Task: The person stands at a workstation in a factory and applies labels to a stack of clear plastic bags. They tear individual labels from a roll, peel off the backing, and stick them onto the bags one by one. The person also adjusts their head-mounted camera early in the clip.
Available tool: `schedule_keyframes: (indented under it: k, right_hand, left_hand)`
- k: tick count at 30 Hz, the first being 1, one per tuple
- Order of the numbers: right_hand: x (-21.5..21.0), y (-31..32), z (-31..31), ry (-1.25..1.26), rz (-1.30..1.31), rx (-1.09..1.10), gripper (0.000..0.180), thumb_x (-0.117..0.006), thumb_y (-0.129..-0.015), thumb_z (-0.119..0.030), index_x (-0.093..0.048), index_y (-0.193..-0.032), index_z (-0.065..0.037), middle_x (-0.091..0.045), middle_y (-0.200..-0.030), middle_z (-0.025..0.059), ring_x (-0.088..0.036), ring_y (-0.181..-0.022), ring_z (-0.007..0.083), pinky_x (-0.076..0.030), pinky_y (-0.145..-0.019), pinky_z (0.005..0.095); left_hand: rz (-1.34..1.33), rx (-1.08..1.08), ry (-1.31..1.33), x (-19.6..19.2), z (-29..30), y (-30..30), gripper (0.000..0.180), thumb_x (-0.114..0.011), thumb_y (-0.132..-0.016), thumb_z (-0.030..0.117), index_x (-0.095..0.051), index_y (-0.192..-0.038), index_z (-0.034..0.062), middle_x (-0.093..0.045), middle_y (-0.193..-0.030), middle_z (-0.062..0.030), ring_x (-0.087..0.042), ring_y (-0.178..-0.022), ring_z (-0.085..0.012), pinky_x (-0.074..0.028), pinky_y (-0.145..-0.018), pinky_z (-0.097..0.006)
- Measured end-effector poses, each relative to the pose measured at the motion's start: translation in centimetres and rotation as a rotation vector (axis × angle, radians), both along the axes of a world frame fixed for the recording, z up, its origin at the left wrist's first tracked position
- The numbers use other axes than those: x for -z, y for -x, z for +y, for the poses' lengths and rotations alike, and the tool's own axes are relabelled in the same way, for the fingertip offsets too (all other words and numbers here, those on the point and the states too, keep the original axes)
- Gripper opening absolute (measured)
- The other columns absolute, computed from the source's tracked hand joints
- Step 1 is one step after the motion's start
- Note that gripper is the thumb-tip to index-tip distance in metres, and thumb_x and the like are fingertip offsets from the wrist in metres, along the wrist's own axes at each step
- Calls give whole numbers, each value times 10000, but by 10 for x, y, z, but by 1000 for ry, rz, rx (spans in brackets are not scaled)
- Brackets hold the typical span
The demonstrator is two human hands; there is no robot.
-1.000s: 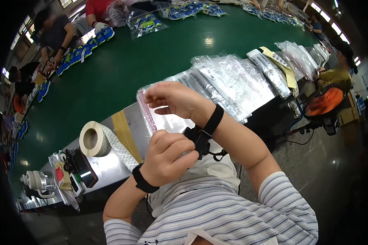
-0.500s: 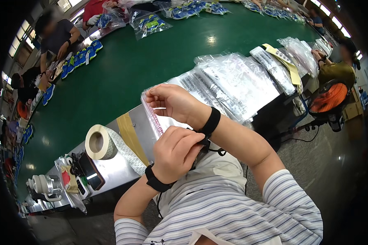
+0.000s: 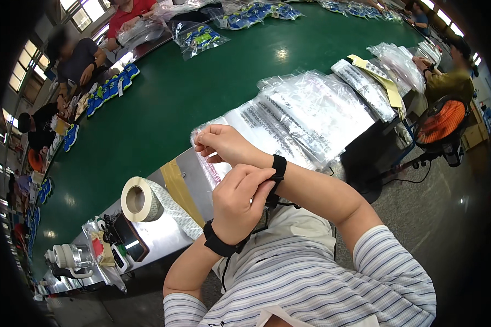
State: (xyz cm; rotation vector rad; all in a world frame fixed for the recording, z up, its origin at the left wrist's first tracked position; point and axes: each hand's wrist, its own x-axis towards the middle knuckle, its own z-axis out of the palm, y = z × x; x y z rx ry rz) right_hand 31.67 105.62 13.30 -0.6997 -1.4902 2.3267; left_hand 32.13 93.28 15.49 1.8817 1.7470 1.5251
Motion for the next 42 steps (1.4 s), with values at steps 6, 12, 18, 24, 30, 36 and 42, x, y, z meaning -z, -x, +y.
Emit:
schedule_keyframes:
  k: [6, 12, 18, 24, 30, 36, 42]
  right_hand:
    - [-5, -2, -4, 104, 22, 25, 113, -548, -884, -181, -582, -864, -75, -608, -801, 10, -557, -713, 98, -482, -641, 269]
    - [-3, -3, 9, 480, 190, 99, 112, -547, -901, -187, -599, -872, -92, -617, -798, -6, -568, -718, 89, -476, -679, 264]
    - [0, 8, -9, 191, 99, 156, 109, -538, -910, -201, -573, -925, -99, -595, -856, 10, -545, -768, 90, -466, -702, 258]
    - [1, 4, -4, 447, 191, 94, 130, -533, -926, -186, -587, -892, -72, -604, -813, 4, -564, -732, 90, -483, -667, 252]
    - [4, -10, 23, 673, 279, 139, 108, -564, -925, -132, -594, -866, -46, -601, -789, 26, -564, -670, 120, -498, -619, 262]
    - [10, -43, -27, 724, 432, -334, 305, -361, -1038, -275, -537, -875, -86, -421, -652, -36, -346, -510, 46, -320, -469, 189]
    - [26, -58, -61, 1100, 663, -341, 354, -331, -1032, -346, -537, -901, -89, -382, -584, -33, -321, -478, 46, -302, -454, 187]
  left_hand:
    - [48, -64, 9, 6, 1, 2, 231, -729, -755, 48, -601, -946, 44, -573, -840, -68, -584, -672, -223, -477, -562, -305]
    - [62, -96, -195, 16, -18, 14, 290, -759, -732, 112, -593, -961, 46, -592, -998, -102, -567, -877, -276, -472, -743, -366]
    - [545, -171, -128, 17, -19, 4, 426, -719, -767, 218, -615, -1143, 47, -573, -1179, -104, -516, -1087, -278, -399, -914, -437]
    - [343, -129, -34, 25, -50, 28, 487, -665, -826, 281, -577, -1223, 11, -486, -1311, -207, -468, -1203, -349, -351, -1003, -493]
    - [-552, -747, 147, 77, -154, 50, 193, -551, -899, 28, -579, -1084, -23, -566, -973, -78, -539, -840, -127, -457, -758, -258]
    - [-663, -677, 186, 82, -170, 25, 125, -580, -898, 23, -604, -1019, 4, -570, -878, -24, -535, -726, -71, -444, -652, -200]
    - [-231, -504, 6, 30, -93, 21, 161, -714, -749, 8, -673, -897, 54, -572, -796, -48, -564, -672, -149, -460, -571, -262]
